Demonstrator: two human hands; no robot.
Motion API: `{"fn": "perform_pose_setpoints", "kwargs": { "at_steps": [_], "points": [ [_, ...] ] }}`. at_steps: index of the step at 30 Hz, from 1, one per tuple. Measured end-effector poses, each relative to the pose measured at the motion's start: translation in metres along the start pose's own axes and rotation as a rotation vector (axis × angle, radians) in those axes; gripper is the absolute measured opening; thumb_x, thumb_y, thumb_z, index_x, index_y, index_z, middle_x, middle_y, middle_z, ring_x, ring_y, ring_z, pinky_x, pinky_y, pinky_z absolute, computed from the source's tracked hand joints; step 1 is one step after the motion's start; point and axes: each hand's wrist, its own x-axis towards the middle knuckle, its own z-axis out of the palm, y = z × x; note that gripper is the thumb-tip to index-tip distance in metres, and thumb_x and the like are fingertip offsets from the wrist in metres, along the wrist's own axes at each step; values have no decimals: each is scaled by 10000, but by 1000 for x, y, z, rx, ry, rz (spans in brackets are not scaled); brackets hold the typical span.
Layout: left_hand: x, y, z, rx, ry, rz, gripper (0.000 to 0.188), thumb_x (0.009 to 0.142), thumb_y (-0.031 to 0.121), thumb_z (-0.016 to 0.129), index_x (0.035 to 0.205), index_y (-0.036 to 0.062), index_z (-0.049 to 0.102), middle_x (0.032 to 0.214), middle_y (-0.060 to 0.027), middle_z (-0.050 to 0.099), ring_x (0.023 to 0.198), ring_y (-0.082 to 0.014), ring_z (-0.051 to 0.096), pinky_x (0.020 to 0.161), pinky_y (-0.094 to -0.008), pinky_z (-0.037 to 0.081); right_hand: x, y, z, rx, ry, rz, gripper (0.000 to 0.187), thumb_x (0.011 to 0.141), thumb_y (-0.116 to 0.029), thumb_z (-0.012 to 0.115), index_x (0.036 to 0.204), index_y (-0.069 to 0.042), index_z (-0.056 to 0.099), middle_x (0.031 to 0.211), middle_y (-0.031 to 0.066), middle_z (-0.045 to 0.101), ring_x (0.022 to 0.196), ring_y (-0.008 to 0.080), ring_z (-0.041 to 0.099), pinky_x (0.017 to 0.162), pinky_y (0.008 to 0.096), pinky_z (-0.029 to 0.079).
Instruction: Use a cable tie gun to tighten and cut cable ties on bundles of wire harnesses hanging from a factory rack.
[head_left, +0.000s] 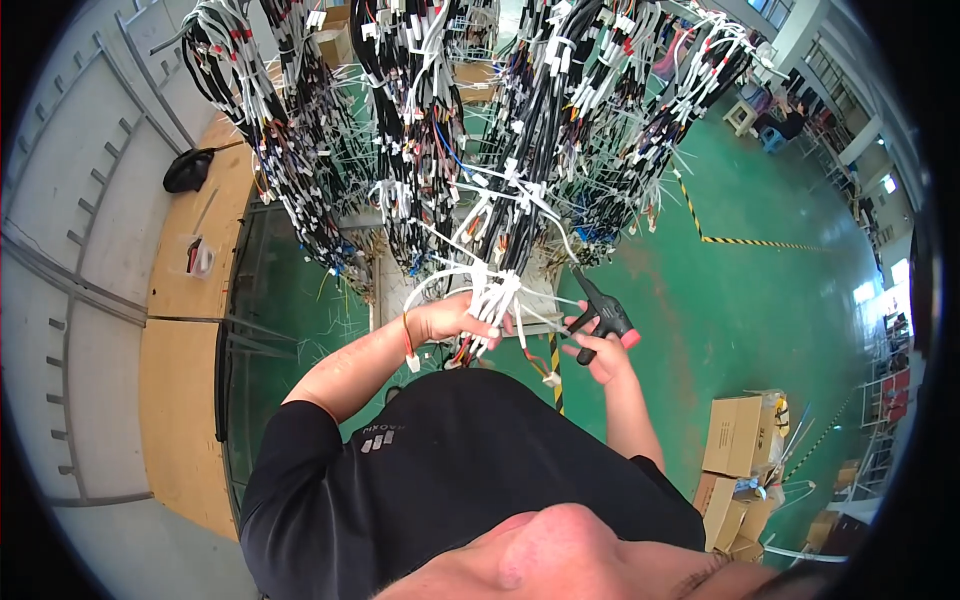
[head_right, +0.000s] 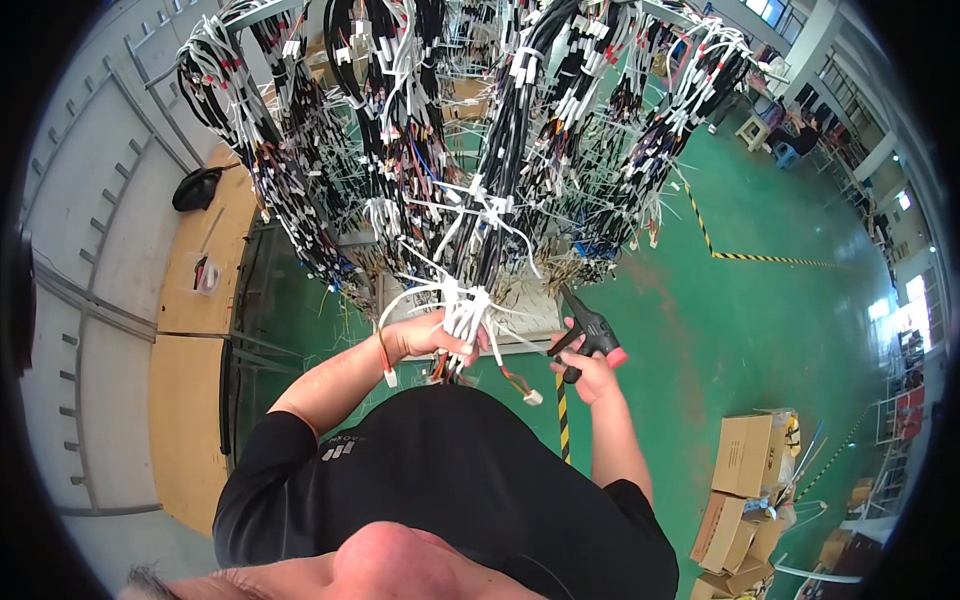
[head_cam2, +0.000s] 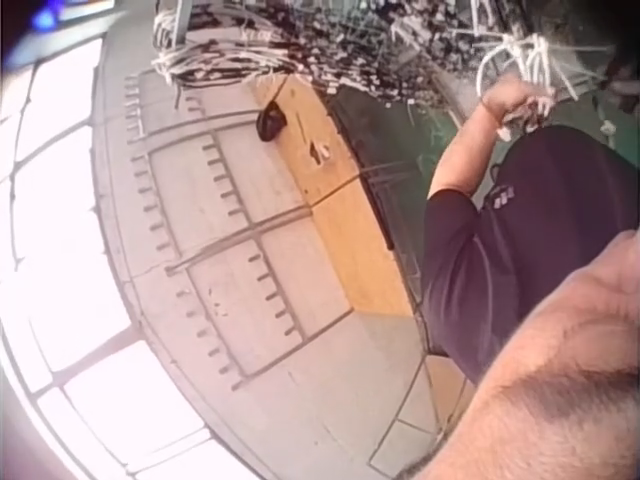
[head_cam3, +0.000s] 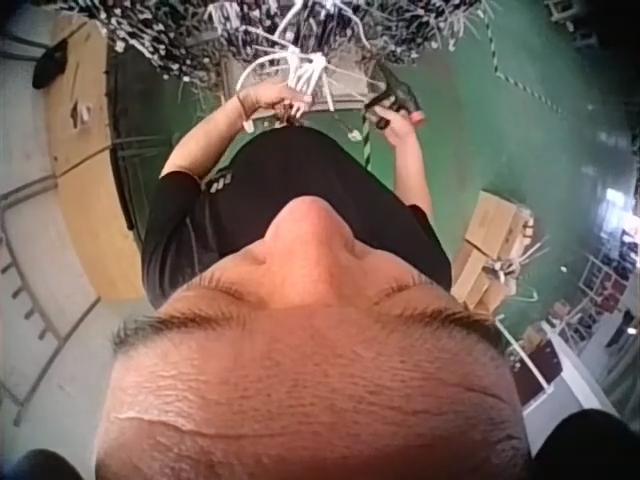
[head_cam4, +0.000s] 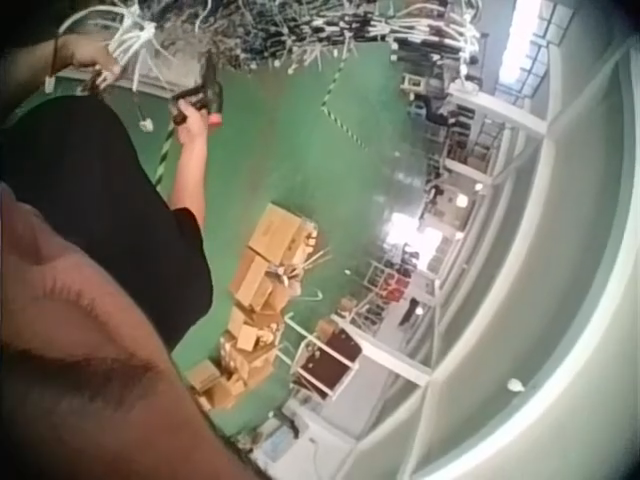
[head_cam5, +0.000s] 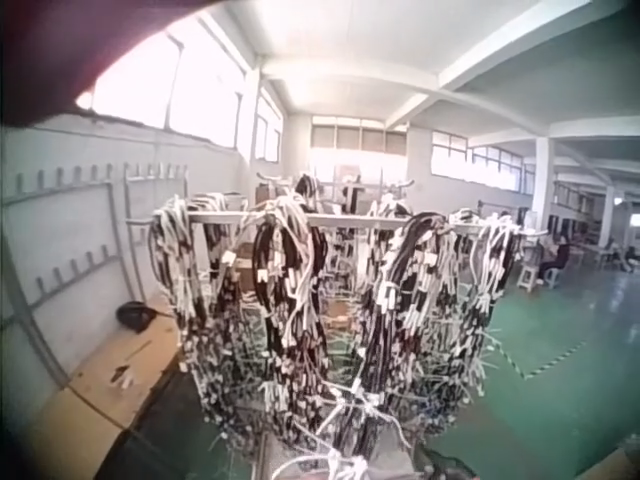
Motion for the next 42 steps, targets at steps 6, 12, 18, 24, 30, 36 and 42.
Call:
{"fn": "perform_pose_setpoints", "kwargs": {
  "at_steps": [6, 12, 18, 24, 30, 36, 42],
  "points": [
    [3, -4, 15, 664, 679, 50, 308, 980, 254, 760, 1203, 44, 727, 938, -138, 778, 819, -228, 766, 776, -391, 595, -23, -64, 35, -81, -34, -238, 695, 927, -76, 725, 1570, -41, 464, 1226, 136, 705, 1186, 315, 700, 975, 527, 616],
    [-6, -17, 6, 1048, 873, 142, 441, 989, 299, 670, 1375, 89, 641, 1082, -241, 754, 929, -471, 718, 809, -556, 588, -35, -158, 70, -503, -175, -469, 641, 941, -110, 761, 1521, 14, 518, 1227, 84, 691, 1188, 231, 679, 994, 417, 595],
    [-32, -9, -8, 1203, 958, 45, 329, 1015, 279, 628, 1232, 37, 576, 833, -265, 737, 772, -474, 731, 711, -578, 584, -30, -229, 115, -1030, -288, -656, 378, 933, -138, 776, 1270, 2, 673, 1038, 24, 701, 847, 98, 614, 787, 291, 512],
    [-61, 8, -14, 1195, 916, -58, 256, 991, 239, 645, 1203, 96, 635, 935, -238, 752, 875, -487, 723, 788, -574, 589, -12, -253, 146, -1369, -458, -914, 506, 876, -162, 812, 1328, 18, 669, 1044, 161, 735, 888, 301, 713, 854, 405, 573],
    [-77, 21, -11, 1226, 904, -57, 254, 996, 222, 624, 1209, 85, 643, 934, -218, 750, 874, -463, 731, 796, -566, 589, -6, -255, 159, -1386, -475, -996, 514, 855, -140, 810, 1332, -6, 674, 1030, 155, 719, 905, 324, 697, 860, 395, 563],
    [-85, 21, -13, 1247, 899, -24, 280, 974, 207, 630, 1201, 45, 614, 860, -221, 740, 815, -457, 731, 754, -571, 584, -15, -242, 176, -1488, -376, -857, 520, 827, -28, 759, 1337, -39, 659, 1046, 154, 681, 951, 349, 676, 882, 400, 551],
    [-88, 24, -7, 1299, 900, 48, 284, 954, 156, 607, 1214, 42, 623, 800, -224, 732, 765, -444, 730, 733, -569, 577, 5, -221, 158, -1527, -252, -915, 240, 845, -110, 709, 1073, -37, 720, 903, 143, 688, 835, 343, 699, 762, 410, 555]
  ]
}}
